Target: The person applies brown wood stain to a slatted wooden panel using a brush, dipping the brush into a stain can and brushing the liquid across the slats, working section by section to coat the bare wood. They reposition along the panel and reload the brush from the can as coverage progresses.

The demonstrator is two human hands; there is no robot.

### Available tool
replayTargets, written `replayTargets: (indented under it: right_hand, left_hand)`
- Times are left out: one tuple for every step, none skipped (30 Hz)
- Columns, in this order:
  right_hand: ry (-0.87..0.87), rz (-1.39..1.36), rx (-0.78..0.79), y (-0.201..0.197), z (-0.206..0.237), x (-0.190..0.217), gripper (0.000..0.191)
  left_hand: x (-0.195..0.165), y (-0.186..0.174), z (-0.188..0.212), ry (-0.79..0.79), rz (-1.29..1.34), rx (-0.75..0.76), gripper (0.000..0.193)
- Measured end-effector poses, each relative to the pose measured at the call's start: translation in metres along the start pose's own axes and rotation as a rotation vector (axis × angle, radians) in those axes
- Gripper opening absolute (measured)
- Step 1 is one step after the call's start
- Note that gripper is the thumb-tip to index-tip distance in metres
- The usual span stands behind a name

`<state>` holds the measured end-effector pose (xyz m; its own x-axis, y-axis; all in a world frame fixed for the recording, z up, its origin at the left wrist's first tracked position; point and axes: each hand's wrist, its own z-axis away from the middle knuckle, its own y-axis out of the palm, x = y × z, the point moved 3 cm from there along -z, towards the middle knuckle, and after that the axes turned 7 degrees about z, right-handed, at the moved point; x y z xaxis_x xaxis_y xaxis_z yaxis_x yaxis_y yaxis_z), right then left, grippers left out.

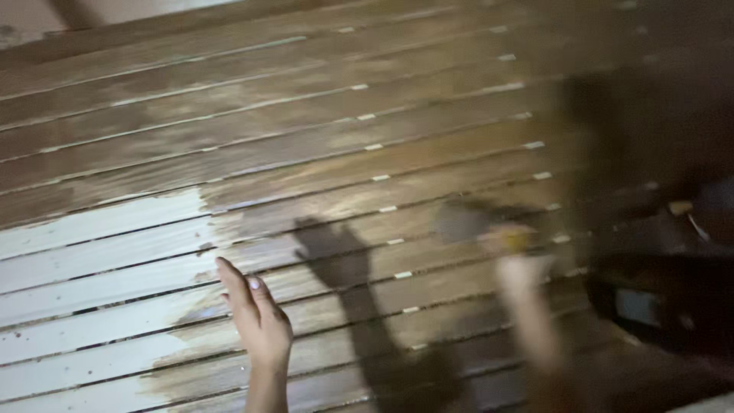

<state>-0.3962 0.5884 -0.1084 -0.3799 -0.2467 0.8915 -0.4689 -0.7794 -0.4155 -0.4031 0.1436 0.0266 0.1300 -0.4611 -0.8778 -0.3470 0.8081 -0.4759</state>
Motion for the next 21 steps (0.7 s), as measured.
replayTargets:
  right_hand:
    - [-0.189,0.495,-0.252,-0.057,-0.022,0.001,0.028]
    - [-0.191,0.578,-0.348,-0.109,-0.041,0.002,0.028]
    - [-0.184,0.680,-0.460,-0.141,-0.051,0.004,0.028]
    - [-0.175,0.735,-0.530,-0.157,-0.058,0.008,0.027]
    - [-0.164,0.768,-0.536,-0.156,-0.059,0.011,0.027]
    - [-0.156,0.794,-0.532,-0.144,-0.055,0.016,0.026]
    - [-0.161,0.816,-0.505,-0.117,-0.046,0.019,0.026]
    - [-0.176,0.831,-0.459,-0.081,-0.033,0.021,0.026]
    - [-0.208,0.838,-0.390,-0.034,-0.014,0.021,0.025]
    - [-0.258,0.847,-0.331,0.010,0.007,0.021,0.025]
    - [-0.325,0.847,-0.259,0.058,0.031,0.021,0.025]
    - [-0.396,0.855,-0.199,0.101,0.057,0.021,0.024]
    - [-0.486,0.903,-0.158,0.139,0.082,0.022,0.024]
    - [-0.581,0.964,-0.126,0.173,0.107,0.024,0.024]
    - [-0.668,1.013,-0.094,0.202,0.130,0.028,0.023]
    - [-0.626,0.976,0.079,0.229,0.149,0.028,0.002]
    - [-0.610,0.670,0.065,0.246,0.166,0.038,0.010]
    - [-0.590,0.362,0.043,0.258,0.175,0.045,0.019]
    - [-0.446,0.060,0.238,0.271,0.175,0.046,0.017]
    - [-0.281,-0.240,0.430,0.280,0.170,0.046,0.016]
    - [-0.101,-0.537,0.611,0.282,0.159,0.047,0.016]
  left_hand:
    - [-0.001,0.008,0.006,-0.005,-0.001,0.018,0.062]
    - [-0.004,0.016,0.011,0.011,-0.005,0.027,0.062]
    - [-0.007,0.022,0.015,0.022,-0.013,0.037,0.062]
    - [-0.011,0.024,0.021,0.031,-0.025,0.048,0.061]
    - [-0.016,0.025,0.025,0.040,-0.014,0.046,0.061]
    - [-0.020,0.027,0.026,0.050,-0.003,0.042,0.061]
    - [-0.024,0.028,0.027,0.060,0.011,0.035,0.061]
    - [-0.028,0.027,0.027,0.059,0.010,0.029,0.062]
    - [-0.031,0.025,0.027,0.056,0.006,0.025,0.062]
    - [-0.032,0.024,0.025,0.057,0.004,0.020,0.062]
    - [-0.033,0.022,0.022,0.058,0.022,0.008,0.062]
    - [-0.033,0.020,0.020,0.053,0.032,0.000,0.062]
    - [-0.032,0.016,0.019,0.045,0.040,-0.012,0.062]
    - [-0.030,0.015,0.018,0.041,0.028,-0.016,0.062]
    - [-0.028,0.013,0.016,0.035,0.016,-0.020,0.062]
    - [-0.025,0.009,0.017,0.027,-0.001,-0.024,0.063]
    - [-0.022,0.004,0.018,0.006,0.001,-0.042,0.062]
    - [-0.018,0.001,0.016,-0.005,0.009,-0.063,0.062]
    - [-0.015,-0.002,0.012,-0.017,0.014,-0.079,0.062]
    - [-0.011,-0.009,0.007,-0.021,0.041,-0.099,0.062]
    - [-0.007,-0.017,0.002,-0.027,0.068,-0.114,0.062]
